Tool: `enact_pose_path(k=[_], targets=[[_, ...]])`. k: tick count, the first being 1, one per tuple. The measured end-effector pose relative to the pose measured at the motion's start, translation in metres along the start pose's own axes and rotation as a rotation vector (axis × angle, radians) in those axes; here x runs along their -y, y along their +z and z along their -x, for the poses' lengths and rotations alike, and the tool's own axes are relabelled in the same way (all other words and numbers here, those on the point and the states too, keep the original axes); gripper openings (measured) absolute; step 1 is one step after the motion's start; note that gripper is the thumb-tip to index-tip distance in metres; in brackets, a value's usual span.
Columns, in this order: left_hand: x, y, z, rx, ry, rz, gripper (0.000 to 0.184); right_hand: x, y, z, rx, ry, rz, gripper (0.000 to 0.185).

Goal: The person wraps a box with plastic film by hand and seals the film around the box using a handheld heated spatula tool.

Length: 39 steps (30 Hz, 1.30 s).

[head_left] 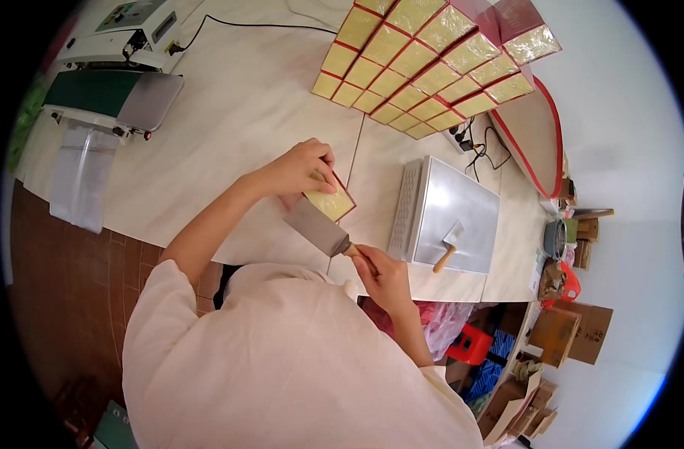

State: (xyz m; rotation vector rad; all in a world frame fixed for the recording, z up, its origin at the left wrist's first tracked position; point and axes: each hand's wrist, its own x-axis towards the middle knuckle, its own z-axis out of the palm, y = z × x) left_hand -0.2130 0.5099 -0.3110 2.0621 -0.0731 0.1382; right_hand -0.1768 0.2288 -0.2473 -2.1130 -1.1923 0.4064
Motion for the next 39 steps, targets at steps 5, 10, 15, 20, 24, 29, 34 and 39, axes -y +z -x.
enact_pose_path(k=[5,10,15,20,24,29,34,39], targets=[[-0.002,0.001,0.000,-0.010,0.021,-0.029,0.012,-0.005,0.007,-0.013,-0.030,-0.028,0.094,0.016],[0.007,0.002,0.000,-0.227,-0.013,0.025,0.015,-0.014,0.009,-0.015,-0.119,-0.033,0.168,0.017],[0.032,0.010,0.010,-0.405,-0.097,0.401,0.031,-0.011,0.008,-0.017,-0.191,-0.025,0.236,0.017],[0.050,0.050,0.016,-0.532,-0.130,0.616,0.081,-0.004,0.004,-0.015,-0.122,0.041,0.306,0.017],[0.062,0.052,0.006,-0.596,-0.023,0.560,0.079,-0.004,-0.001,-0.003,-0.077,0.053,0.385,0.017],[0.068,0.055,0.003,-0.617,-0.047,0.560,0.081,-0.005,-0.010,0.017,-0.039,0.086,0.426,0.017],[0.066,0.052,0.004,-0.621,-0.057,0.556,0.078,-0.010,-0.012,0.031,-0.110,-0.019,0.461,0.019],[0.068,0.055,0.002,-0.673,-0.017,0.605,0.078,-0.007,-0.018,0.026,-0.124,-0.041,0.395,0.018]])
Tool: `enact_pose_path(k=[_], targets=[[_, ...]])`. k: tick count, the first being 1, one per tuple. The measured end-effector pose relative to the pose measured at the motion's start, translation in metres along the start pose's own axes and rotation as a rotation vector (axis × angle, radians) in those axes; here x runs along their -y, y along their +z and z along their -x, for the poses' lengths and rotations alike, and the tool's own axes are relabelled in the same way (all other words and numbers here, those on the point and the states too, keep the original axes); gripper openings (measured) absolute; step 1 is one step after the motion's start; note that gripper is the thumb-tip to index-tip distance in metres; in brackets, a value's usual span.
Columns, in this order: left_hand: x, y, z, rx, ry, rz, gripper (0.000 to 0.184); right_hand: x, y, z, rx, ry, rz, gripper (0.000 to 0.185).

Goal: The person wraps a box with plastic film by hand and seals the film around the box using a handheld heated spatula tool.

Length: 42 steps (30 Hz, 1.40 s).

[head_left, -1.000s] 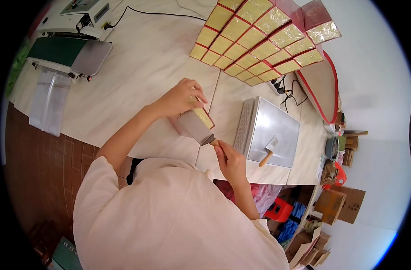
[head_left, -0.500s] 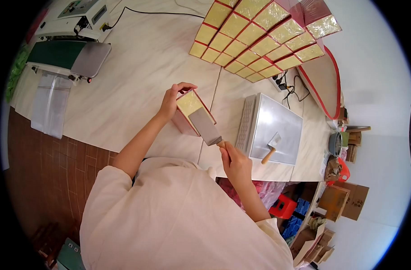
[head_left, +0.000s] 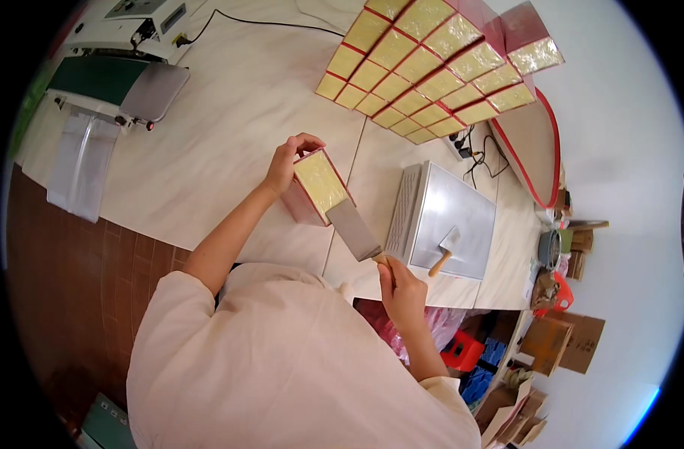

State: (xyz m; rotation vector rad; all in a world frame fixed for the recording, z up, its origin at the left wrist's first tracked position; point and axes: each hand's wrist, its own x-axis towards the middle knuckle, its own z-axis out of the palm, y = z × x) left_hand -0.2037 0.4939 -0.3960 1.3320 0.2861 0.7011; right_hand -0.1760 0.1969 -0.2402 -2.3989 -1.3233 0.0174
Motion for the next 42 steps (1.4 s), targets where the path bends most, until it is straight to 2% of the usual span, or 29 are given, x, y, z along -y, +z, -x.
enact_pose_path(k=[2,7,13,16,25,31,35,38,40,42], targets=[[0.000,-0.002,0.001,-0.011,-0.018,0.016,0.079,0.005,0.003,-0.005,-0.055,0.089,-0.110,0.017],[0.006,-0.003,0.001,-0.011,-0.040,0.057,0.081,0.009,0.033,-0.037,-0.057,0.014,-0.098,0.017],[0.007,0.002,0.005,-0.043,-0.076,0.143,0.083,0.019,0.045,-0.060,0.029,-0.121,0.212,0.017],[0.001,0.004,0.005,-0.055,-0.045,0.115,0.081,0.020,0.051,-0.072,0.037,-0.178,0.252,0.017],[0.017,0.002,0.005,-0.104,-0.025,0.183,0.065,0.017,0.047,-0.058,0.099,-0.150,0.230,0.018],[0.013,0.008,0.006,-0.168,-0.059,0.298,0.066,0.025,0.050,-0.067,0.105,-0.120,0.250,0.017],[0.010,0.004,0.004,-0.136,-0.108,0.301,0.065,0.026,0.048,-0.062,0.134,-0.028,0.208,0.014],[0.017,0.002,0.006,-0.113,-0.091,0.247,0.062,0.021,0.048,-0.056,0.116,-0.047,0.112,0.013],[0.013,0.004,0.006,-0.118,-0.109,0.270,0.061,0.021,0.050,-0.061,0.087,-0.101,0.228,0.018],[0.012,0.007,0.005,-0.143,-0.124,0.276,0.063,0.020,0.055,-0.067,0.068,-0.092,0.209,0.018]])
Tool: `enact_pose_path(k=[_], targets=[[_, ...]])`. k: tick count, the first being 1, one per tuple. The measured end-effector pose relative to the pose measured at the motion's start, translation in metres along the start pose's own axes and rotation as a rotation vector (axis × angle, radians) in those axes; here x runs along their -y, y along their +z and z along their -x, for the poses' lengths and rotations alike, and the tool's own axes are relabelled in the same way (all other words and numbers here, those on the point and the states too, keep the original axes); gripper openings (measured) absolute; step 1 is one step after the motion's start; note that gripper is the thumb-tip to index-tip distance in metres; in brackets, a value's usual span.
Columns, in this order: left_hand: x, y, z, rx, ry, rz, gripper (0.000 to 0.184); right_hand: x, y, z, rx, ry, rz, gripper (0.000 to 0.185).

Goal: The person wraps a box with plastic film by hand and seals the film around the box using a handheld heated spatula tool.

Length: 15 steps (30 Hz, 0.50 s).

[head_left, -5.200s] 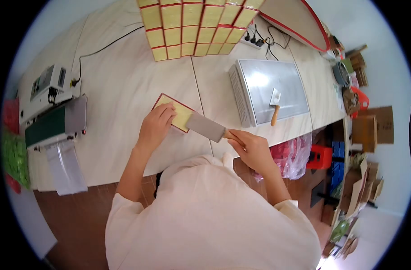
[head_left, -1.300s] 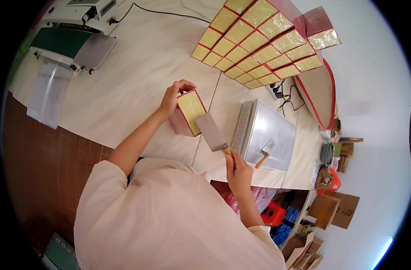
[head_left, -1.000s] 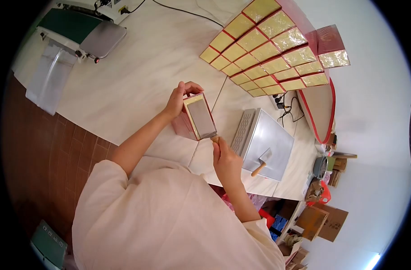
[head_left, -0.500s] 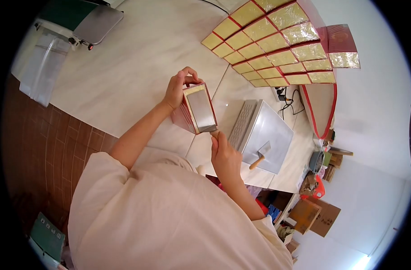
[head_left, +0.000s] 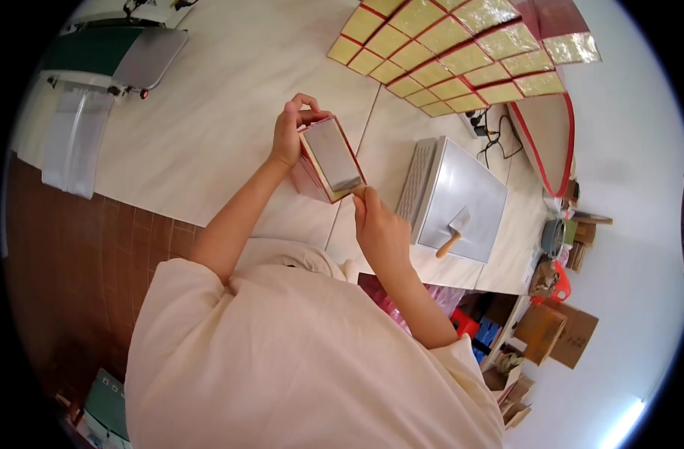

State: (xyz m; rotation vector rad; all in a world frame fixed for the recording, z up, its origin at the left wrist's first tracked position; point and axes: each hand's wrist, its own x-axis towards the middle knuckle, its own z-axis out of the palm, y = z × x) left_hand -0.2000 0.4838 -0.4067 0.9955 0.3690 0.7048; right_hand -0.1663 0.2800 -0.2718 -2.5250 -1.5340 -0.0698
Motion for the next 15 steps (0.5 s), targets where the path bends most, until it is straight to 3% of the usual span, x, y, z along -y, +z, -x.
enact_pose_path(k=[11,15], targets=[[0.004,-0.004,-0.004,0.003,0.021,0.019,0.061,0.001,0.007,0.011,-0.067,0.060,0.002,0.015],[0.003,-0.001,-0.007,0.011,0.019,0.004,0.059,-0.006,0.006,0.001,-0.106,0.056,-0.125,0.023]])
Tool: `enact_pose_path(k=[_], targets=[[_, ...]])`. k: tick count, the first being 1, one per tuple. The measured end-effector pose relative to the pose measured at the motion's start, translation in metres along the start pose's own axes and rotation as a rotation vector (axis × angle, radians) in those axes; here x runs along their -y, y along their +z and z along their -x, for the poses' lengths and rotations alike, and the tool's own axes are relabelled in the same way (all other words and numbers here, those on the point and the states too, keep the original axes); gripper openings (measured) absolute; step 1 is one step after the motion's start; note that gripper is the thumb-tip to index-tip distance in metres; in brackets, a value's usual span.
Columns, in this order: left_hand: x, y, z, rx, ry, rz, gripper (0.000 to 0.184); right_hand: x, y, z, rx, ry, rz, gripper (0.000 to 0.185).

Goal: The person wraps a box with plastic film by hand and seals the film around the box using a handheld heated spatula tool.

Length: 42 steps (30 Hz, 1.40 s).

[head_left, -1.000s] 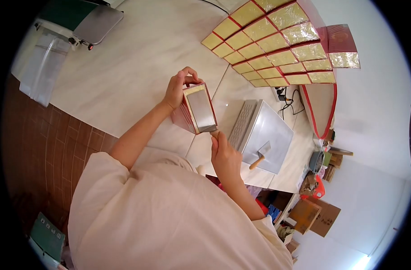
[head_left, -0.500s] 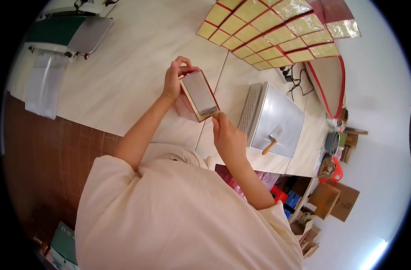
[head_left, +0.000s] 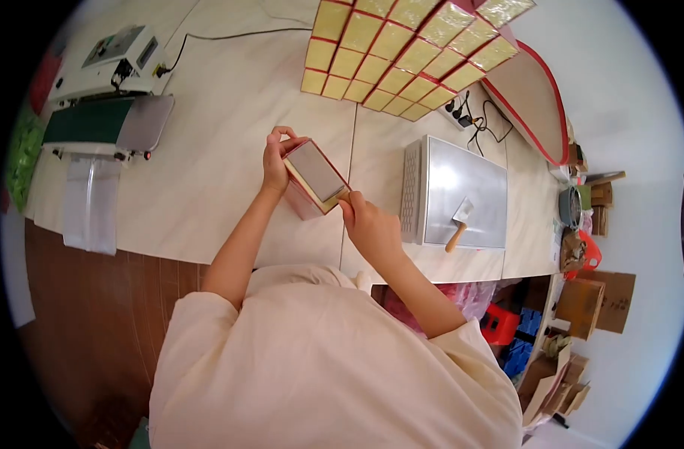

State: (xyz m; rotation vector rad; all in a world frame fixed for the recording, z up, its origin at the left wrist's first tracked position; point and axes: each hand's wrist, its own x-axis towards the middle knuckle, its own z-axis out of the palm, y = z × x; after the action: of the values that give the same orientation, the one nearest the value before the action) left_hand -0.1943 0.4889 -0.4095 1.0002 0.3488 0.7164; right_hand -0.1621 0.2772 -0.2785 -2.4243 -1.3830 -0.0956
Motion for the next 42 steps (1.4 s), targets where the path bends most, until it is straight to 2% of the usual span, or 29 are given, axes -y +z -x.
enact_pose_path(k=[2,4,5,7,8,10,11,12,14,17,22,25,27,28,30,32,34,36,37,39,40,42], targets=[[-0.002,-0.002,0.001,0.033,-0.010,-0.016,0.057,-0.008,-0.004,0.003,-0.009,0.015,-0.086,0.023],[0.000,-0.007,0.001,-0.005,-0.065,0.087,0.056,-0.019,-0.009,0.016,-0.070,0.250,-0.500,0.023],[-0.004,-0.008,0.004,0.034,-0.051,0.080,0.054,-0.031,-0.008,0.024,-0.075,0.250,-0.500,0.023],[-0.004,-0.011,0.001,0.049,-0.049,0.053,0.054,-0.058,0.005,0.049,-0.071,0.681,-0.784,0.025],[-0.003,-0.013,0.001,0.065,-0.045,0.031,0.053,-0.069,0.016,0.055,-0.079,0.702,-0.789,0.025],[-0.004,-0.010,0.001,0.080,-0.080,0.028,0.054,-0.095,0.039,0.069,-0.176,0.968,-0.961,0.030],[-0.004,-0.010,0.001,0.055,-0.059,-0.023,0.056,-0.101,0.048,0.075,-0.103,1.064,-1.133,0.033],[-0.005,-0.010,0.000,0.035,-0.035,-0.077,0.058,-0.106,0.065,0.086,-0.141,1.090,-1.146,0.033],[-0.008,-0.013,0.000,0.063,-0.039,-0.121,0.059,-0.115,0.101,0.104,-0.053,1.190,-1.366,0.031],[-0.010,-0.015,-0.002,0.097,-0.029,-0.134,0.059,-0.101,0.135,0.111,-0.067,1.274,-1.366,0.034],[-0.012,-0.019,-0.004,0.134,-0.010,-0.120,0.057,-0.097,0.170,0.100,-0.270,1.379,-1.397,0.031],[-0.013,-0.021,-0.004,0.134,-0.022,-0.113,0.055,-0.103,0.183,0.096,-0.377,1.432,-1.323,0.032],[-0.013,-0.018,-0.003,0.106,-0.023,-0.124,0.056,-0.107,0.182,0.093,-0.455,1.506,-0.971,0.028],[-0.013,-0.017,-0.002,0.066,-0.022,-0.131,0.058,-0.108,0.180,0.098,-0.467,1.510,-0.975,0.028],[-0.014,-0.016,-0.002,0.079,-0.027,-0.111,0.057,-0.105,0.144,0.111,-0.442,1.001,-0.304,0.034],[-0.012,-0.021,-0.002,0.120,-0.043,-0.077,0.055,-0.122,0.081,0.108,-0.608,0.913,-0.191,0.033],[-0.013,-0.018,0.000,0.109,-0.061,-0.062,0.054,-0.146,0.028,0.107,-0.726,0.847,0.059,0.029],[-0.015,-0.014,-0.001,0.087,-0.055,-0.064,0.055,-0.178,0.008,0.113,-0.635,0.993,0.271,0.027],[-0.013,-0.012,-0.002,0.100,-0.058,-0.062,0.055,-0.192,0.007,0.121,-0.643,1.003,0.276,0.027],[-0.014,-0.013,-0.004,0.090,-0.038,-0.061,0.055,-0.215,0.014,0.134,-0.317,1.159,0.374,0.029],[-0.014,-0.014,-0.005,0.087,-0.028,-0.062,0.055,-0.222,0.020,0.139,-0.322,1.151,0.369,0.029],[-0.015,-0.015,-0.003,0.099,-0.042,-0.079,0.055,-0.230,0.030,0.138,-0.093,1.268,0.223,0.034]])
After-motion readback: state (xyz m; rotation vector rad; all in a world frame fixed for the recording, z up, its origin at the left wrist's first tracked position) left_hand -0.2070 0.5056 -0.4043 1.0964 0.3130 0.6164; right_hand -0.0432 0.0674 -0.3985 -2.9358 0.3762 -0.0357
